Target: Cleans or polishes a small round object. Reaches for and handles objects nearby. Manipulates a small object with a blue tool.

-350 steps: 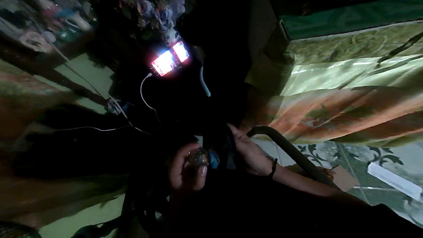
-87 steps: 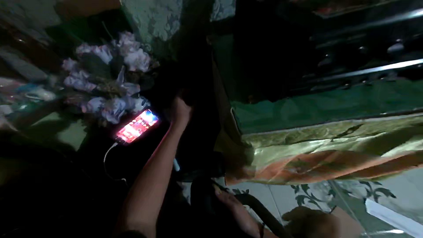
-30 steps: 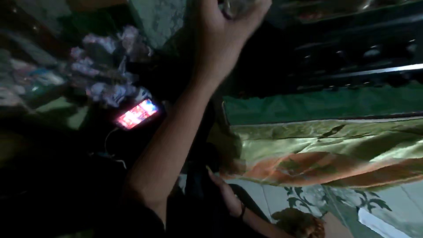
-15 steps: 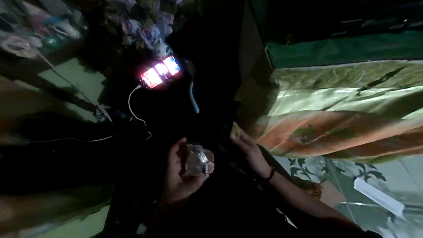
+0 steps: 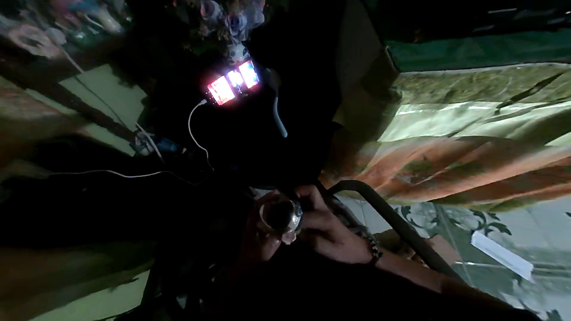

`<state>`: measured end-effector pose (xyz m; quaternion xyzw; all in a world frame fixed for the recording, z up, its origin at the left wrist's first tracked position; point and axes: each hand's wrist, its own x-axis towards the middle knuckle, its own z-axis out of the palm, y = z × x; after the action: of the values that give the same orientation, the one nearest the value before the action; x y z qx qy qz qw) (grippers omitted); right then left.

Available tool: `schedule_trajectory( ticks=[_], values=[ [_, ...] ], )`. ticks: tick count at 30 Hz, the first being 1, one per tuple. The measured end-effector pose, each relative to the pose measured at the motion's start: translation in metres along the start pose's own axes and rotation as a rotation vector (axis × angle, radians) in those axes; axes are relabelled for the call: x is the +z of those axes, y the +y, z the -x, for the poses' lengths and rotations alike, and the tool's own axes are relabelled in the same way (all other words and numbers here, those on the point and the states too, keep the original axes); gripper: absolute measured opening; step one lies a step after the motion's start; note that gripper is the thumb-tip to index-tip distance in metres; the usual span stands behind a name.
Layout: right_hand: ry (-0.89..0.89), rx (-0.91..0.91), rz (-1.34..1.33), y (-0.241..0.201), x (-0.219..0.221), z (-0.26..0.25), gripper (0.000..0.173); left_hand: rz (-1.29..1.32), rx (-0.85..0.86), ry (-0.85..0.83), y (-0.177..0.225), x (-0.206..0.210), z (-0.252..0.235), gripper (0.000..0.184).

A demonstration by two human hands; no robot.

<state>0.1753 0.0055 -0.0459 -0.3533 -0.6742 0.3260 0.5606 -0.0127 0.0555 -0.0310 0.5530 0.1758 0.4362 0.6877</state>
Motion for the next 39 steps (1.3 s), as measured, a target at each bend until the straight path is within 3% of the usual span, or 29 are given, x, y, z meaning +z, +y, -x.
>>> schedule_trajectory(
  ticks=[6,10,13,20,24,27,29,35,39],
  values=[
    [-0.126,0.209,0.272,-0.011,0.018,0.007,0.031,-0.369,0.13,0.224,-0.003,0.01,0.004,0.063],
    [-0.09,0.1,-0.143,-0.001,0.029,0.007,0.017,-0.382,0.151,0.219,-0.002,0.009,0.008,0.057],
    [-0.043,0.166,-0.499,0.003,0.036,0.004,0.036,-0.272,0.111,0.207,-0.005,0.008,0.012,0.056],
    [-0.132,0.119,-0.056,0.013,0.016,0.01,0.018,0.049,-0.224,0.29,-0.008,0.011,0.015,0.048],
    [-0.053,0.044,0.367,0.015,0.02,0.015,0.017,-0.094,-0.184,0.343,-0.012,0.017,0.012,0.047],
    [0.006,-0.005,0.529,0.013,0.021,0.012,0.016,-0.175,-0.138,0.343,-0.011,0.018,0.011,0.052],
    [0.004,0.043,0.419,0.011,0.023,0.008,0.02,-0.193,-0.089,0.347,-0.011,0.021,0.01,0.053],
    [-0.093,0.209,-0.397,-0.003,0.022,-0.001,0.02,-0.119,-0.031,0.33,-0.011,0.02,0.007,0.049],
    [-0.148,0.02,-0.16,0.004,0.013,-0.006,0.018,-0.147,-0.024,0.287,-0.003,0.013,0.004,0.049]
  ],
)
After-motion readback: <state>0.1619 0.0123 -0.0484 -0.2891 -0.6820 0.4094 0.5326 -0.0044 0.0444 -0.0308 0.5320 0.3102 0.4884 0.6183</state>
